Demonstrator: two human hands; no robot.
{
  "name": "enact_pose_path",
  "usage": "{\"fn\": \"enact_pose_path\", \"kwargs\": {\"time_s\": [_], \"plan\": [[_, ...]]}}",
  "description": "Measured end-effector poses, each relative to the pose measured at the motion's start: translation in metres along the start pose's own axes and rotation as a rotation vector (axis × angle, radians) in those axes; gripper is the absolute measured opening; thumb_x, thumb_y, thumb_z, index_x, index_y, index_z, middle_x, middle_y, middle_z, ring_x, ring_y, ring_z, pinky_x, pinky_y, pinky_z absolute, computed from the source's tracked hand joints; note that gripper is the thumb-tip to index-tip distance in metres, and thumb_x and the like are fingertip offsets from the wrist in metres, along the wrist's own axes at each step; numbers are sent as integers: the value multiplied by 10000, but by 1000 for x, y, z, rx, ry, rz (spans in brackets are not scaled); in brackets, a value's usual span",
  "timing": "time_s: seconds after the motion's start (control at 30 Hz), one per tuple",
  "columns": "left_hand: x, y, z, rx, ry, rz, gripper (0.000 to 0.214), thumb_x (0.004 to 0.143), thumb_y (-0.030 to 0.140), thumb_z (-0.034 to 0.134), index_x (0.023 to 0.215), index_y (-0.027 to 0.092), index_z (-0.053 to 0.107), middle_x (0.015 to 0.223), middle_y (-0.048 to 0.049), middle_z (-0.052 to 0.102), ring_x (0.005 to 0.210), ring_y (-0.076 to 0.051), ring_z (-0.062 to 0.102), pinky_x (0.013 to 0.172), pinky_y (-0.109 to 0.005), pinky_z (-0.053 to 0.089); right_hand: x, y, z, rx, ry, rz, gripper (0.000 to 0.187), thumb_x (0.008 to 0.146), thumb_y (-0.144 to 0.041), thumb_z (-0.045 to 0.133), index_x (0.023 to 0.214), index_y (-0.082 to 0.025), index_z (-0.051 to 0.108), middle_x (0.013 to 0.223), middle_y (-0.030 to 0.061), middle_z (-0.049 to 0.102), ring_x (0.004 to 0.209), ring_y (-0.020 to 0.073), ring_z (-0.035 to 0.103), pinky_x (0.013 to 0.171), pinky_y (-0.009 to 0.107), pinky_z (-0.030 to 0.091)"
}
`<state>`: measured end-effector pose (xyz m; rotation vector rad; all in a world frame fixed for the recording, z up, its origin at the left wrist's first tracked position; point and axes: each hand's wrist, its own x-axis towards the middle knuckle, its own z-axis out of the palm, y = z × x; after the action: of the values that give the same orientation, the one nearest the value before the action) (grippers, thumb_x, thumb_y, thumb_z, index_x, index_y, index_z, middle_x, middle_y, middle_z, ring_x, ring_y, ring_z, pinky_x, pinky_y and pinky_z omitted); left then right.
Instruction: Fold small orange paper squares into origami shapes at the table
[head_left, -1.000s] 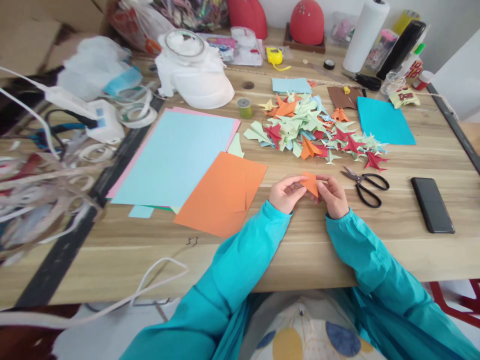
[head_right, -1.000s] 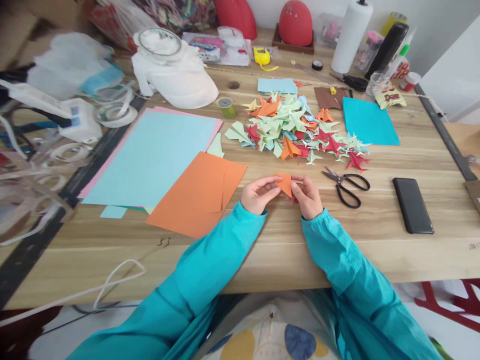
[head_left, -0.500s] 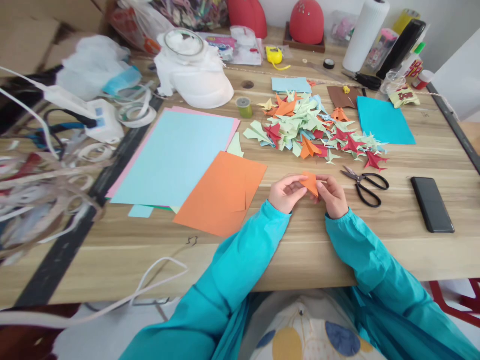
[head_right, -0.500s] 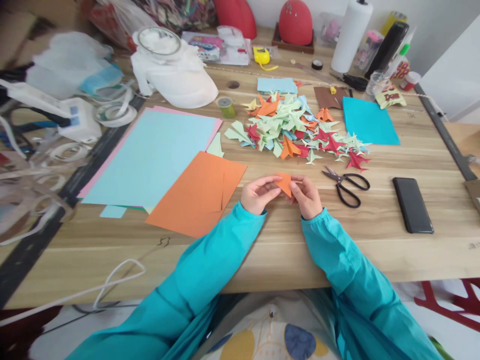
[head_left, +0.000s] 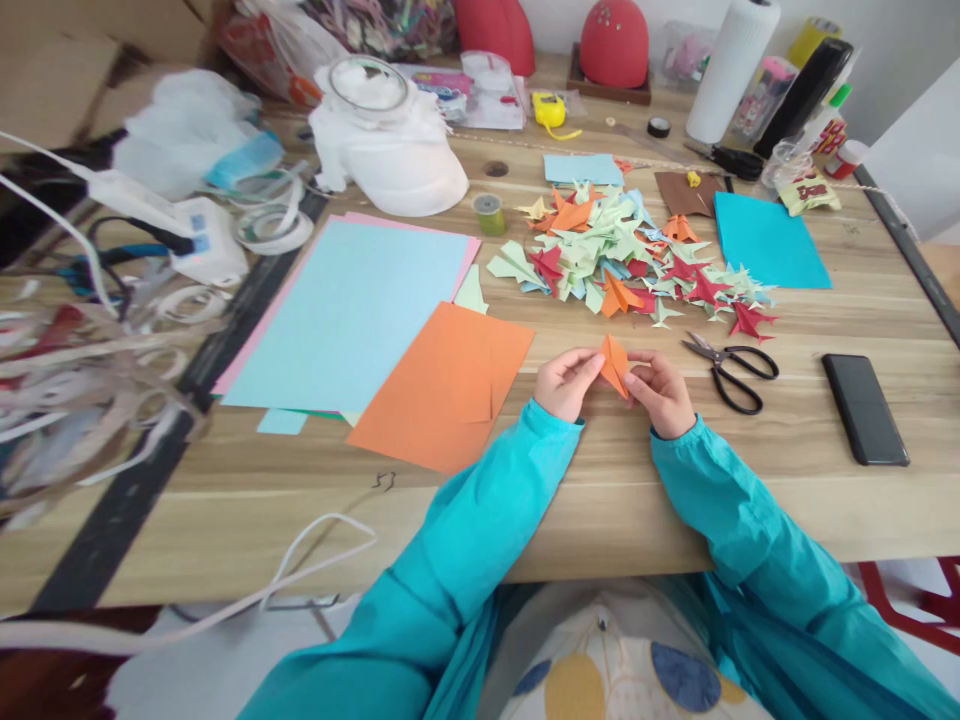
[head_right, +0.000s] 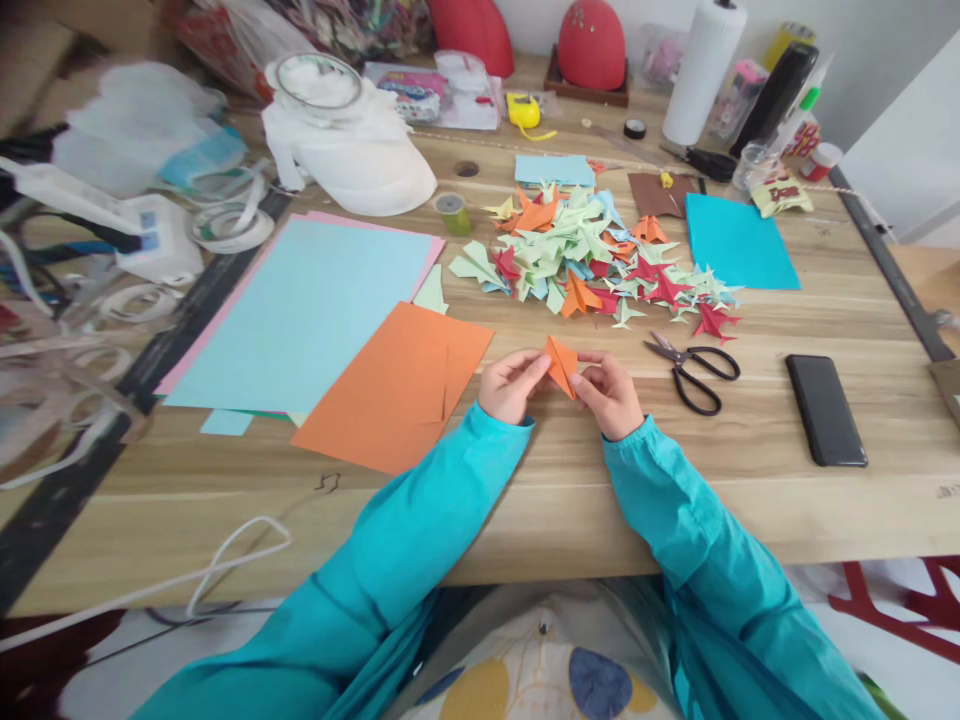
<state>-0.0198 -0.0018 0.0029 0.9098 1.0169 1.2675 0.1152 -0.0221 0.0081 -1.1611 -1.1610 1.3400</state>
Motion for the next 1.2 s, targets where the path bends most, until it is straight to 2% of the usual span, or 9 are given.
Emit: {"fn": "enact_pose_path", "kwargs": {"time_s": [0.1,0.2,0.33,0.43,0.8,0.97,1.2], "plan": [[2,-1,-1,63,38,49,285,605,388,690,728,137,636,659,-27,659,607,-132,601,589,-258,500,0,1,0,9,-21,-6,464,623,-410,695,979,-194,491,548,-62,536,450,84,492,452,223,399],[2,0,-1,91,-6,85,299,587,350,708,783,139,626,651,-22,649,607,-120,593,593,-243,487,-1,1,1,11,-8,5,454,611,-411,702,956,-195,501,563,-55,537,463,87,497,445,221,395],[-1,2,2,151,-62,115,272,594,309,705,785,137,617,613,-12,625,548,-96,556,558,-225,459,0,1,1,-15,15,23,318,640,-442,669,743,-173,534,582,-21,569,470,81,491,448,221,404],[-4,3,3,172,-84,117,269,603,301,699,803,139,620,614,-13,622,539,-93,545,547,-222,447,0,3,-1,-53,41,3,316,641,-441,670,633,-170,508,507,-33,534,427,70,453,416,210,375],[-2,4,2,125,-88,59,317,553,301,735,796,126,631,613,-19,637,546,-102,565,541,-226,470,1,-1,-1,-101,118,-21,349,641,-474,661,570,-167,513,444,-35,515,397,72,443,394,204,352],[-5,4,2,-31,-172,-19,361,606,342,702,882,123,622,706,-49,662,585,-138,608,543,-262,500,5,4,-7,-2,165,-9,333,663,-453,656,573,-168,509,453,-36,527,390,67,438,390,197,340],[-5,-4,2,-2,-232,26,244,567,240,710,776,135,642,668,-29,650,596,-123,584,603,-268,496,10,15,-12,80,198,3,337,690,-431,643,560,-166,481,453,-57,465,388,45,390,382,182,297]]}}
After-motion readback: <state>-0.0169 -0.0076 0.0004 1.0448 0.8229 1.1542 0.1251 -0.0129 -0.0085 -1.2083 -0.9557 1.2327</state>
